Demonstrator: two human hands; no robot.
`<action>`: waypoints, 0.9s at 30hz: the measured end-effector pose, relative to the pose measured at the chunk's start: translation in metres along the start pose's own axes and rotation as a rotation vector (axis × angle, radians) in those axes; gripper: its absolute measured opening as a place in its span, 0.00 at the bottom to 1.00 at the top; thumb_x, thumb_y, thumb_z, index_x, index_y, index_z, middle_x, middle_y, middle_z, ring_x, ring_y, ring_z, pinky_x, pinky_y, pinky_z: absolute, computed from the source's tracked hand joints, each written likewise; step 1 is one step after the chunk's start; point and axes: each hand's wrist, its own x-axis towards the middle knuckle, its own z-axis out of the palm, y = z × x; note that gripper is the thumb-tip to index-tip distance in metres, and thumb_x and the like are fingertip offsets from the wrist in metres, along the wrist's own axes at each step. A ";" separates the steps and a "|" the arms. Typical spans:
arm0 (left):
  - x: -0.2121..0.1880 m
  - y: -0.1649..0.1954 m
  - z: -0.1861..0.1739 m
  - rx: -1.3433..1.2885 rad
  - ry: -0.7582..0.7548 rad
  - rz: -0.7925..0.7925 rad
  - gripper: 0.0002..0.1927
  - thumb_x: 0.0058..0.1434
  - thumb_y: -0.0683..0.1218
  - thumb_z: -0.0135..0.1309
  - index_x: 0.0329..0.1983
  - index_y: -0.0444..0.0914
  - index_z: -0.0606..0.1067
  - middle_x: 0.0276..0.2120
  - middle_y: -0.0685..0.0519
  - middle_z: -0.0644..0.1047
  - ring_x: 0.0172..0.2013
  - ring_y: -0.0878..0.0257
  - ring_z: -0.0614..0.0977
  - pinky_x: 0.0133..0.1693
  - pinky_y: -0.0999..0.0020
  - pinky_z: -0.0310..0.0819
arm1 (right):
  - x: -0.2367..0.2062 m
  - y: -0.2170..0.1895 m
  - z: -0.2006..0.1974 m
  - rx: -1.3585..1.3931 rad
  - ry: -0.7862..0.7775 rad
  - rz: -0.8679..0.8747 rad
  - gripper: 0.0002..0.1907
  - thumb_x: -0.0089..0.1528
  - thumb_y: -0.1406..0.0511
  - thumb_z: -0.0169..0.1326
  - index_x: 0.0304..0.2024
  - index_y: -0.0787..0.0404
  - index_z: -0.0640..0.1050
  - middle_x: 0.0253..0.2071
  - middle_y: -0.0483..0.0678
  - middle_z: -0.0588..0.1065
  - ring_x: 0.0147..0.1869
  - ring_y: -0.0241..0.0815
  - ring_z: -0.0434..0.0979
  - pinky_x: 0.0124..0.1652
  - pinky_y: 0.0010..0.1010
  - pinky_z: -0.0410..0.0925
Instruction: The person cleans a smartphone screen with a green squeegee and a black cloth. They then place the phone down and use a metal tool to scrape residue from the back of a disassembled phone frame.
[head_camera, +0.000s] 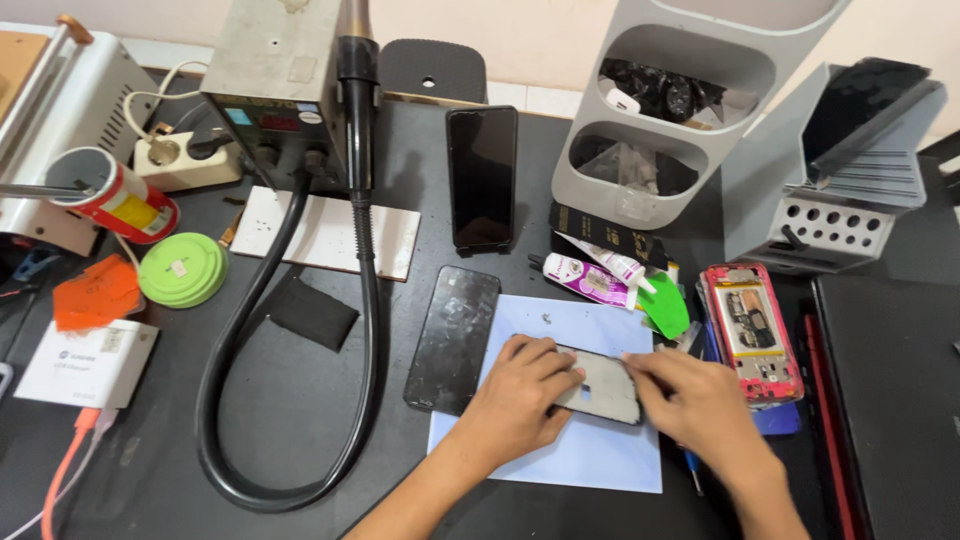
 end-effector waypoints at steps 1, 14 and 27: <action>0.000 0.000 0.000 -0.011 -0.005 0.003 0.20 0.45 0.40 0.63 0.44 0.34 0.80 0.47 0.48 0.79 0.53 0.52 0.77 0.58 0.53 0.67 | 0.000 0.000 0.000 -0.013 0.025 -0.017 0.09 0.54 0.68 0.62 0.38 0.58 0.84 0.30 0.48 0.80 0.26 0.44 0.80 0.27 0.31 0.71; -0.001 -0.002 0.001 0.004 -0.028 0.003 0.21 0.46 0.40 0.64 0.46 0.34 0.80 0.48 0.49 0.80 0.53 0.53 0.77 0.57 0.54 0.66 | -0.001 0.001 0.002 0.061 0.025 0.032 0.10 0.56 0.68 0.61 0.40 0.59 0.85 0.32 0.48 0.82 0.29 0.44 0.83 0.30 0.30 0.73; -0.002 -0.001 0.001 0.006 -0.003 -0.005 0.20 0.44 0.41 0.65 0.43 0.35 0.80 0.48 0.49 0.80 0.54 0.53 0.77 0.58 0.53 0.66 | -0.002 0.005 0.003 -0.026 0.006 0.139 0.09 0.54 0.67 0.64 0.37 0.58 0.86 0.36 0.49 0.83 0.25 0.45 0.82 0.28 0.32 0.73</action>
